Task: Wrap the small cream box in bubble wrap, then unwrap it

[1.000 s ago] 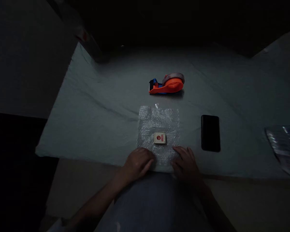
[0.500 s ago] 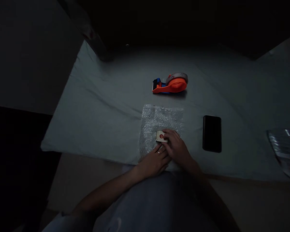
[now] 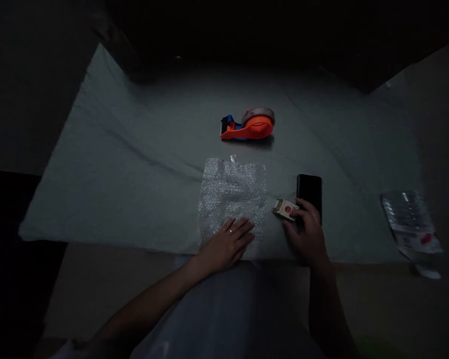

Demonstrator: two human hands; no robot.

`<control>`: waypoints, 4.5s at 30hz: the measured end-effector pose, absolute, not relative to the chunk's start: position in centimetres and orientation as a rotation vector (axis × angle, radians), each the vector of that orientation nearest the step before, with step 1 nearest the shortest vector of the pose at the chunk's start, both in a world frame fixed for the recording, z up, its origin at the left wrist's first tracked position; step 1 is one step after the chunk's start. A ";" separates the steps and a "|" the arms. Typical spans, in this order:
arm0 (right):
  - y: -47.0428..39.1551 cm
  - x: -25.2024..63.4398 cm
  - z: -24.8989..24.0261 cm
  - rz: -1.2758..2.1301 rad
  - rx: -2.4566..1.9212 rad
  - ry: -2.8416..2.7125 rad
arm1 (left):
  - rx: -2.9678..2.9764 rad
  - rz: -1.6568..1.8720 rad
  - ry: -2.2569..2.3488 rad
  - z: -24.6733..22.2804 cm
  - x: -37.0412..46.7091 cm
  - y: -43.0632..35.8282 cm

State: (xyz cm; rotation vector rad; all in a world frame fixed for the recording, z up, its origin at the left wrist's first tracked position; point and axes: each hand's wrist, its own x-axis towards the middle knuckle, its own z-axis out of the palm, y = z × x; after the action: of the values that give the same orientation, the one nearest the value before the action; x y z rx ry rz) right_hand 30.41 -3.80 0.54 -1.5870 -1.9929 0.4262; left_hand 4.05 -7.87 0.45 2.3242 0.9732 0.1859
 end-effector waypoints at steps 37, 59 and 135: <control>-3.3 22.7 1.9 0.828 -1.242 -2.155 | 2.361 0.217 0.897 0.0 4.2 -7.1; -0.8 22.3 1.9 0.807 -1.599 -1.837 | 1.483 0.823 1.433 2.3 0.5 -0.9; -3.7 19.1 2.0 0.345 -1.234 -2.469 | 1.303 0.602 1.473 4.5 1.3 -0.9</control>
State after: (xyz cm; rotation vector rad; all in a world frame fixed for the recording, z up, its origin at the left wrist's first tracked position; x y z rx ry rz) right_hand 19.06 -3.69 1.99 -1.2339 -2.4691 0.3455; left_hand 1.28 -0.89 4.49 1.3029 1.4733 0.6024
